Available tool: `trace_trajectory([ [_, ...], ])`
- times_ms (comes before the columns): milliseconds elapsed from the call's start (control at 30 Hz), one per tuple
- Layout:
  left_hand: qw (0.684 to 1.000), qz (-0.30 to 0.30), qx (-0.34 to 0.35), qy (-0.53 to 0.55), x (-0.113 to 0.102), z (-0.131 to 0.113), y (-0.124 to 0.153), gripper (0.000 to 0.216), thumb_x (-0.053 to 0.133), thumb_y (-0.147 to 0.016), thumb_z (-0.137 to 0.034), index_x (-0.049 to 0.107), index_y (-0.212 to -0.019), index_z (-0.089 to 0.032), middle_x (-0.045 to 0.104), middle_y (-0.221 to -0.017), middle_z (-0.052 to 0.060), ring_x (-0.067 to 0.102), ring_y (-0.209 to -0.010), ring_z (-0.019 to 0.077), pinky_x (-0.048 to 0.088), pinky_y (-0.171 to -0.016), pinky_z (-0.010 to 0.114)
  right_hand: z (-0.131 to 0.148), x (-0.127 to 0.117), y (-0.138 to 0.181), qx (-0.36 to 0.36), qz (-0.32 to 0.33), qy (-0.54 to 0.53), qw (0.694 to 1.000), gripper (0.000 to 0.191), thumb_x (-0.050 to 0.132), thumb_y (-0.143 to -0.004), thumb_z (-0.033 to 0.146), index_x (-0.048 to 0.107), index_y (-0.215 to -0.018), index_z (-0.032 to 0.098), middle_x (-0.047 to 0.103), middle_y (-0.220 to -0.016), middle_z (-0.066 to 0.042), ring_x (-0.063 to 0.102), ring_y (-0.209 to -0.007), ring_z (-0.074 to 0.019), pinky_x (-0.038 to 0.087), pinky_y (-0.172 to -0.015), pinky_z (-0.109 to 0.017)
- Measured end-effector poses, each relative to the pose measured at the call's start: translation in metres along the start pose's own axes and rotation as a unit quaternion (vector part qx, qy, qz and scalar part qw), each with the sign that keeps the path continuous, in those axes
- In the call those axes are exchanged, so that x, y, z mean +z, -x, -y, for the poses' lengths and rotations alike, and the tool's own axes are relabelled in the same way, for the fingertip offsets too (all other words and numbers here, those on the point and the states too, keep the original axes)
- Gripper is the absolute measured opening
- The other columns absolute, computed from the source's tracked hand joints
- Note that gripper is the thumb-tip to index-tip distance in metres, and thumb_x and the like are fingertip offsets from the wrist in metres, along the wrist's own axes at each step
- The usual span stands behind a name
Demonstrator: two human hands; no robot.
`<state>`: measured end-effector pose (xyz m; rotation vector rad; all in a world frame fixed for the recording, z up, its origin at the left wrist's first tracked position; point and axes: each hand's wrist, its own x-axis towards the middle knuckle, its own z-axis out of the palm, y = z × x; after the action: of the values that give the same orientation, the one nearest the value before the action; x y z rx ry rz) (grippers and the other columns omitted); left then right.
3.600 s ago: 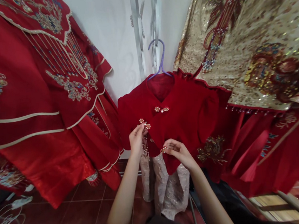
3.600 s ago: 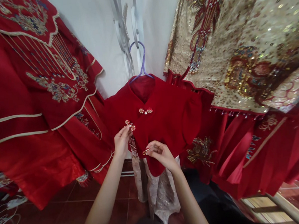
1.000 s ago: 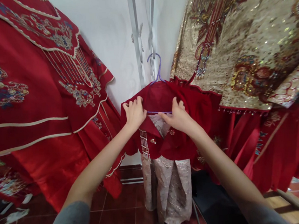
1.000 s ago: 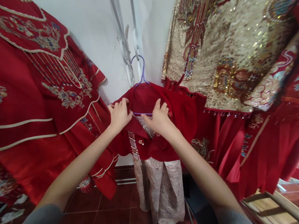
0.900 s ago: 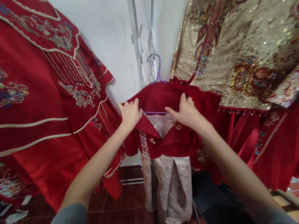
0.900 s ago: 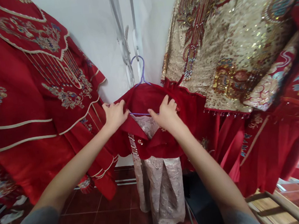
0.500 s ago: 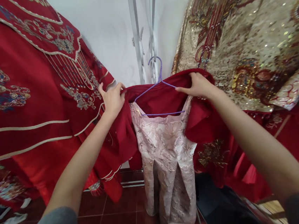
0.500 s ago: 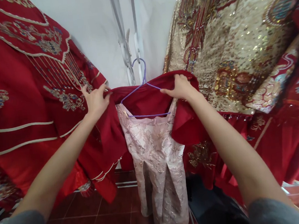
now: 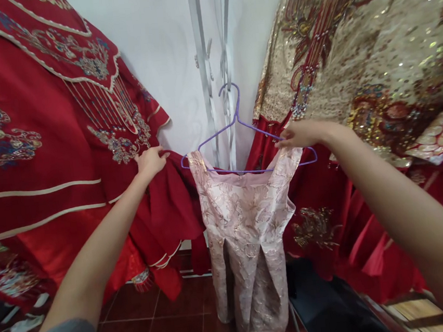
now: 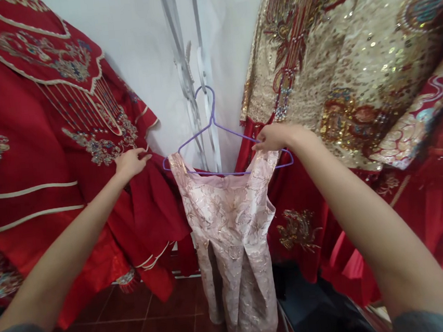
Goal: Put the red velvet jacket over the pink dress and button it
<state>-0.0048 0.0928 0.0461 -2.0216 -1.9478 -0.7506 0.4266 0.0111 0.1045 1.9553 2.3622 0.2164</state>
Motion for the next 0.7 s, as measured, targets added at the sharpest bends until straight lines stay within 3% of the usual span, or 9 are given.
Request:
trace_trajectory([
  [100,0.997,0.046,0.025,-0.056,-0.002,0.019,0.003,0.038,0.055,-0.078,-0.046,0.071,-0.101,-0.021,0.064,-0.112,0.015,0.057,-0.103,0.0341,0.041,-0.090,0.049,0.000,0.001,0.006,0.006,-0.017,0.004,1.000,0.049,0.048,-0.086,0.061,0.067,-0.071,0.019,0.066,-0.066,-0.005,0.059,-0.062,-0.0169,0.039,-0.058,-0.028],
  [167,0.981,0.133,0.130,-0.062,-0.010,0.026,0.006,0.031,0.063,-0.071,-0.049,0.073,-0.084,-0.023,0.062,-0.118,0.012,0.050,-0.114,0.0341,0.039,-0.096,0.047,0.000,0.001,0.009,0.006,-0.028,0.006,1.000,0.046,0.047,-0.088,0.057,0.068,-0.071,0.020,0.066,-0.066,-0.005,0.059,-0.063,-0.0168,0.039,-0.059,-0.028],
  [267,0.921,0.241,0.308,0.005,-0.025,0.019,0.013,0.033,0.063,-0.071,-0.056,0.073,-0.071,-0.025,0.055,-0.132,0.006,0.040,-0.127,0.0307,0.030,-0.109,0.044,0.001,0.002,0.011,0.004,-0.045,-0.004,0.999,0.042,0.049,-0.088,0.053,0.069,-0.071,0.020,0.067,-0.066,-0.005,0.059,-0.063,-0.0169,0.040,-0.061,-0.028],
  [333,0.906,0.234,0.348,0.061,-0.032,0.002,0.019,0.038,0.056,-0.078,-0.058,0.075,-0.080,-0.025,0.046,-0.143,0.005,0.038,-0.130,0.0279,0.026,-0.113,0.042,0.000,0.003,0.010,0.000,-0.056,-0.018,0.998,0.042,0.051,-0.087,0.054,0.071,-0.071,0.021,0.067,-0.065,-0.004,0.059,-0.063,-0.0168,0.041,-0.062,-0.028],
  [433,0.913,0.188,0.343,0.118,-0.028,-0.032,0.021,0.044,0.050,-0.083,-0.056,0.072,-0.099,-0.022,0.034,-0.152,0.007,0.039,-0.133,0.0269,0.029,-0.112,0.038,-0.001,0.005,0.011,-0.002,-0.074,-0.041,0.996,0.040,0.054,-0.083,0.058,0.073,-0.074,0.023,0.069,-0.066,-0.003,0.060,-0.064,-0.0169,0.042,-0.063,-0.028],
  [567,0.903,0.176,0.359,0.158,-0.006,-0.064,0.015,0.044,0.044,-0.088,-0.051,0.068,-0.107,-0.020,0.059,-0.130,0.009,0.055,-0.118,0.0232,0.039,-0.103,0.033,-0.006,0.008,0.019,0.022,-0.092,-0.078,0.992,0.036,0.059,-0.081,0.056,0.074,-0.079,0.023,0.072,-0.074,-0.003,0.064,-0.070,-0.0180,0.043,-0.064,-0.028],
  [700,0.938,0.096,0.304,0.136,0.006,-0.069,0.014,0.042,0.047,-0.087,-0.049,0.070,-0.107,-0.019,0.071,-0.108,0.009,0.064,-0.093,0.0235,0.045,-0.087,0.033,-0.014,0.016,0.032,0.009,-0.103,-0.121,0.987,0.029,0.062,-0.081,0.046,0.076,-0.091,0.022,0.075,-0.086,-0.003,0.067,-0.078,-0.0188,0.045,-0.069,-0.027],
])
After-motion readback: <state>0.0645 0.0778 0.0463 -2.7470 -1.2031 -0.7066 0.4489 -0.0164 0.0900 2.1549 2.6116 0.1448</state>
